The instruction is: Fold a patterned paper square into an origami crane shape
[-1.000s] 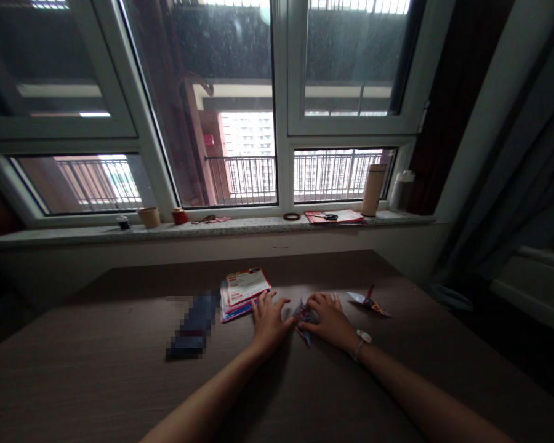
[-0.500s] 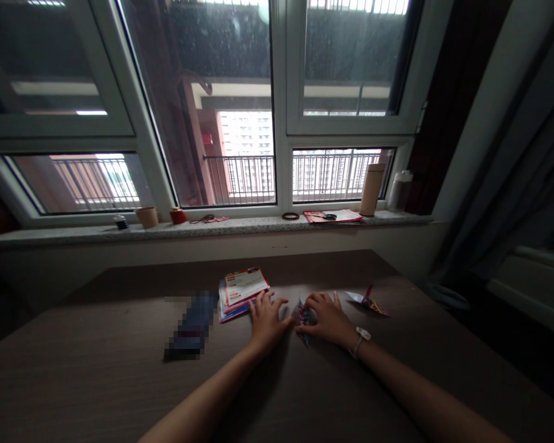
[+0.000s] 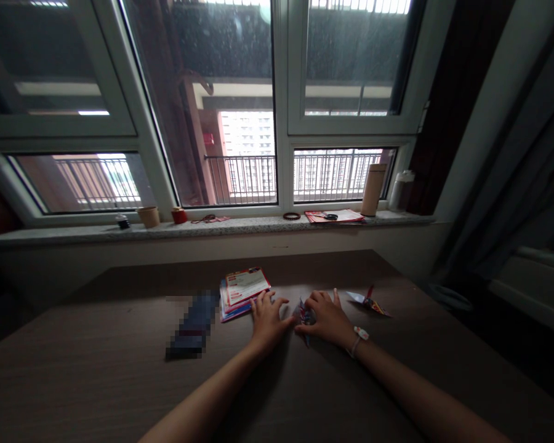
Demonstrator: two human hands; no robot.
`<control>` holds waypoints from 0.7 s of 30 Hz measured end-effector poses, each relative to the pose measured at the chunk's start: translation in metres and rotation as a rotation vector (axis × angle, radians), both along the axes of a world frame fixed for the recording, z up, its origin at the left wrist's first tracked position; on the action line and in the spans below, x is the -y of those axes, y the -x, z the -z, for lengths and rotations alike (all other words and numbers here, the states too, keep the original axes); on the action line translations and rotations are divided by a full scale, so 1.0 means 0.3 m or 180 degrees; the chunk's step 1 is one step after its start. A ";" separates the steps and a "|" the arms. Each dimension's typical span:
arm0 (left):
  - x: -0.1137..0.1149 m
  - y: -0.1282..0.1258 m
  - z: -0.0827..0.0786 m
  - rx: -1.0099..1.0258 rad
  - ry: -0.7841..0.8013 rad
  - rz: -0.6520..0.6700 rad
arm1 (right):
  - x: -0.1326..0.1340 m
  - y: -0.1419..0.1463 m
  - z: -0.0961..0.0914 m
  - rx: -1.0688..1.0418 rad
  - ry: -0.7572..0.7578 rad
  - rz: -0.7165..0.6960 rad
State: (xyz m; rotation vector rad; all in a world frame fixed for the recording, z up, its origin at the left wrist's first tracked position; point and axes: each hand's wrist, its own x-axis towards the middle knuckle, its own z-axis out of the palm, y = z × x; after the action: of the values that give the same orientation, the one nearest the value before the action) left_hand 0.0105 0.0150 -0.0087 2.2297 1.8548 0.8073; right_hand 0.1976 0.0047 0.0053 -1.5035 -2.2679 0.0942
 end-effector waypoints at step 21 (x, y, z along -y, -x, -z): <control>-0.001 0.009 0.008 0.0043 -0.0050 0.0035 | 0.019 -0.064 -0.015 -0.0131 0.0569 -0.0511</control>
State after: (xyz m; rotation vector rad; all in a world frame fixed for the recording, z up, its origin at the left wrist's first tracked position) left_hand 0.0078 0.0154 -0.0111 2.2359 1.8351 0.8359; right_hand 0.2167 -0.0011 0.0097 -1.3871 -2.3969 0.3801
